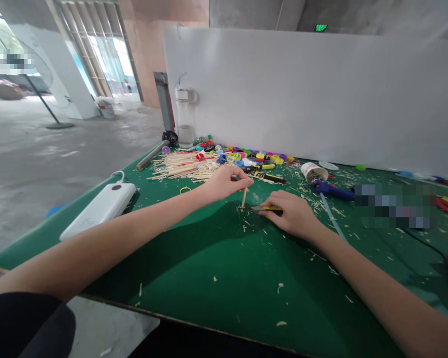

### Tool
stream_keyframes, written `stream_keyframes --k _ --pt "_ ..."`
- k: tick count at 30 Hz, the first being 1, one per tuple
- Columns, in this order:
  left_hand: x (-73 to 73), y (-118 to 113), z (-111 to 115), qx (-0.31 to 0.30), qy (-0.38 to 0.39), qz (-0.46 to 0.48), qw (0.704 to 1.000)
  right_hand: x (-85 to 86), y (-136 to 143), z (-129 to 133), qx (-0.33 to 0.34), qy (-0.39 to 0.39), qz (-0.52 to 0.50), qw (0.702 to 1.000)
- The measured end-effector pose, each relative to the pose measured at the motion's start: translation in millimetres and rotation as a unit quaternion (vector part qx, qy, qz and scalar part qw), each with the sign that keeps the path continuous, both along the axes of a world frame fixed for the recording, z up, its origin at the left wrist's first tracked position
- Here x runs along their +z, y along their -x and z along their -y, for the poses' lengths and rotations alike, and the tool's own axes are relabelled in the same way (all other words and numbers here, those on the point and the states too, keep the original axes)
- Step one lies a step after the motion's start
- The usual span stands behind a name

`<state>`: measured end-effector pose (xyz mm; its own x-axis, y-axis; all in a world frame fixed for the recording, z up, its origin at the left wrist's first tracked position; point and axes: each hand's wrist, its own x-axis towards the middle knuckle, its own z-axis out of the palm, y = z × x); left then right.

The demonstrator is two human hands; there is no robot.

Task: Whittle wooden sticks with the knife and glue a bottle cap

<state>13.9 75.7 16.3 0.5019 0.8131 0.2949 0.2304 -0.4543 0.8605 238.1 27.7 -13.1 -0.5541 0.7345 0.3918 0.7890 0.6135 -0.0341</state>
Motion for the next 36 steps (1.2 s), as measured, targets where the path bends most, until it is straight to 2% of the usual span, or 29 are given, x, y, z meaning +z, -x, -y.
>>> stream_keyframes --k 6,13,16,19,21,25,27,32,36 --pt "-3.6 -4.0 2.1 0.003 0.030 0.015 0.999 -4.1 -0.5 -0.8 -0.002 -0.015 0.013 1.000" --pt "-2.8 -3.5 3.4 0.007 0.021 0.019 1.000 9.0 8.3 -15.0 0.016 0.077 0.050 0.996" --pt "2.7 -3.7 6.0 -0.031 -0.042 -0.026 0.998 11.1 12.8 -18.6 0.023 0.091 0.074 0.993" --pt "7.1 -4.1 7.5 -0.051 -0.109 -0.061 0.991 7.9 13.6 -16.2 0.020 0.064 0.084 0.994" --pt "6.4 -2.9 5.6 -0.041 -0.086 -0.043 0.995 4.5 11.9 -11.6 0.018 0.037 0.074 0.996" --pt "-2.2 1.2 -2.3 -0.023 0.020 0.027 0.999 -1.7 7.0 -1.8 0.017 -0.008 0.018 1.000" --pt "-6.2 1.5 -4.8 -0.011 0.048 0.043 0.998 -3.6 5.9 0.4 0.001 -0.018 -0.011 1.000" --pt "-6.9 -1.7 -1.8 -0.005 0.060 0.045 0.997 -5.2 8.5 0.3 -0.051 0.001 -0.020 0.998" --pt "-2.9 -2.6 3.0 -0.016 0.038 0.027 0.999 -3.3 11.3 -2.0 -0.055 0.019 -0.019 0.998"
